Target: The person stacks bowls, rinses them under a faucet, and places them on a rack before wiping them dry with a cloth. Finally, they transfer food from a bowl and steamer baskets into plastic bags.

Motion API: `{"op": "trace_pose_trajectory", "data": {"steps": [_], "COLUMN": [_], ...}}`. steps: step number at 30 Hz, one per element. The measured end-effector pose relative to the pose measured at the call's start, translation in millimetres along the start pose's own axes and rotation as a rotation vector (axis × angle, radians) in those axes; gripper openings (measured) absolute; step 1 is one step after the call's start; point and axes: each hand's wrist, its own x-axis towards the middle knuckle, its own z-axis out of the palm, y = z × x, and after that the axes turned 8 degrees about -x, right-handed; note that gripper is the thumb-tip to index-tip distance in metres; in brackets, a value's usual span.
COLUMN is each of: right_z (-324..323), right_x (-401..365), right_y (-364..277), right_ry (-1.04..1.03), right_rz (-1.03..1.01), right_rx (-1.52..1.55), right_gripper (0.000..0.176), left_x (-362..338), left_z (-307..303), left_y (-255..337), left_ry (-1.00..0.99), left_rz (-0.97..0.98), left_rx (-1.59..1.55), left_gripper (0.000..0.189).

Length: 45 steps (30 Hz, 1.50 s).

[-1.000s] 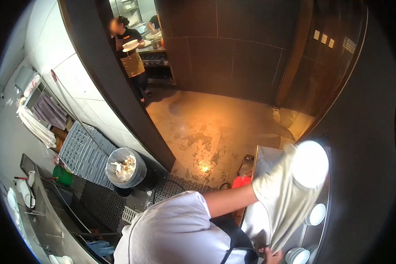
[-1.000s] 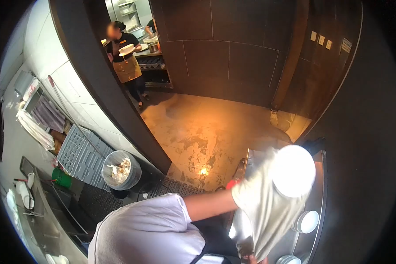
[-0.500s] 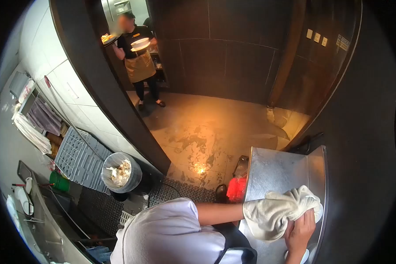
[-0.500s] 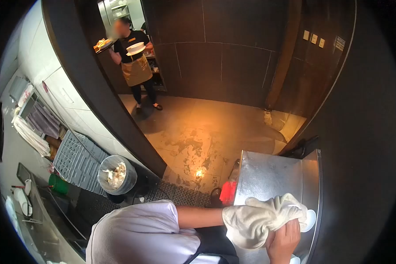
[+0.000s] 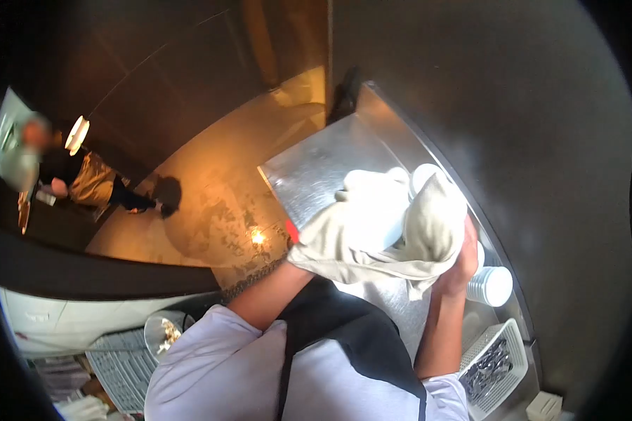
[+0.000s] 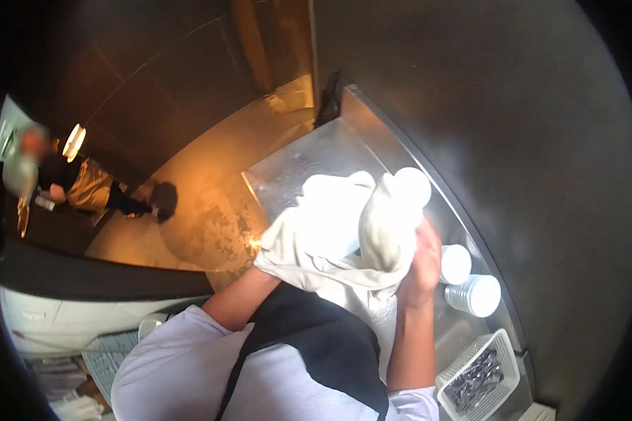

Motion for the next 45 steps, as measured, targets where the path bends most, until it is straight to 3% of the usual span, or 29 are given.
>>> {"op": "trace_pose_trajectory", "data": {"steps": [1, 2, 3, 4, 5, 8, 9, 12, 13, 14, 15, 16, 18, 19, 20, 22, 23, 24, 25, 26, 28, 29, 32, 33, 35, 36, 39, 42, 45], "right_z": [-8, -3, 6, 20, 22, 10, 6, 5, 6, -4, -12, -15, -17, -21, -21, -30, -26, -18, -12, -7, 8, 14, 8, 2, -7, -11, -18, -13, -21], "right_x": [-6, -14, -13, -17, -22, -21, -27, -32, -76, -81, -88, -97, -111, -119, -131, -161, -168, -172, -170, -169, -167, -165, -162, -161, -163, -166, -178, -177, -204], "right_y": [-1, -12, -27, -37, -30, 36, 44, 30, 3, 4, -3, -17, -54, -73, -76, -48, -41, -44, -38, -33, -46, -56, -91, -95, -103, -103, -42, -6, 15], "right_ry": [-0.053, -0.105, -0.287, -0.306, -0.286, -0.078, 0.016, 0.042, -0.058, -0.087, -0.094, -0.096, 0.147, 0.195, 0.229, 0.277, 0.331, 0.221, 0.212, 0.206, 0.253, 0.274, 0.122, 0.017, -0.067, -0.106, 0.126, 0.289, 0.326], "right_rz": [-0.083, -0.163, -0.412, -0.5, -0.531, -0.416, -0.352, 0.302, 0.364, 0.396, 0.309, 0.219, -0.056, -0.112, -0.224, -0.553, -0.785, -0.776, -0.833, -0.887, -0.905, -0.91, -0.521, -0.29, -0.007, 0.13, 0.14, 0.133, 0.19], "right_rx": [-0.296, -0.594, -0.833, -1.11, -1.229, -1.332, -1.322, -0.05, 0.162, 0.386, 0.521, 0.65, -0.005, -0.421, -0.567, -0.881, -1.052, -1.278, -1.332, -1.388, -1.143, -1.02, -0.694, -0.503, -0.14, 0.044, 0.149, 0.077, 0.083], "right_gripper": [0.039, 0.038, 0.03, 0.025, 0.028, 0.035, 0.038, 0.044, 0.044, 0.047, 0.047, 0.049, 0.052, 0.062, 0.063, 0.07, 0.074, 0.07, 0.065, 0.061, 0.057, 0.055, 0.054, 0.05, 0.047, 0.046, 0.047, 0.046, 0.045], "left_x": [3, -7, -8, -10, -10, 6, 9, 5, -36, -37, -37, -32, -30, -34, -39, -36, -46, -56, -63, -71, -86, -93, -96, -96, -97, -95, -91, -76, -58], "left_z": [-1, 6, 13, 21, 26, 36, 39, 46, 61, 63, 66, 73, 80, 76, 72, 88, 87, 85, 109, 115, 128, 139, 141, 140, 150, 157, 177, 162, 153], "left_y": [7, 4, -4, -12, -6, 28, 29, 21, 38, 23, 8, -29, -14, 34, 82, 74, 96, 117, 113, 126, 152, 160, 157, 162, 166, 164, 119, 117, 94], "left_ry": [-0.015, 0.074, 0.08, 0.086, 0.092, 0.133, 0.134, 0.16, 0.188, 0.198, 0.208, 0.222, 0.215, 0.232, 0.274, 0.509, 0.324, 0.279, 0.31, 0.345, 0.411, 0.411, 0.12, 0.167, 0.242, 0.275, 0.346, 0.336, 0.634], "left_rz": [-0.01, 0.025, 0.108, 0.192, 0.275, 0.01, 0.064, 0.183, 0.234, 0.216, 0.199, 0.145, 0.03, -0.026, -0.084, -0.062, 0.083, 0.288, 0.204, 0.184, 0.14, 0.016, 0.057, 0.173, 0.203, 0.13, -0.137, -0.057, 0.141], "left_rx": [0.085, -0.337, -0.336, -0.335, -0.332, -0.83, -0.619, 0.033, 0.289, 0.213, 0.137, -0.242, -0.924, -1.256, -1.556, -1.304, -0.694, -0.113, -0.468, -0.427, -0.346, -0.698, -1.141, -0.778, -0.552, -0.681, -0.997, -1.051, 0.024], "left_gripper": [0.04, 0.04, 0.042, 0.045, 0.048, 0.061, 0.055, 0.04, 0.036, 0.035, 0.034, 0.036, 0.037, 0.035, 0.033, 0.034, 0.032, 0.031, 0.031, 0.031, 0.032, 0.033, 0.03, 0.029, 0.035, 0.041, 0.058, 0.056, 0.035]}}
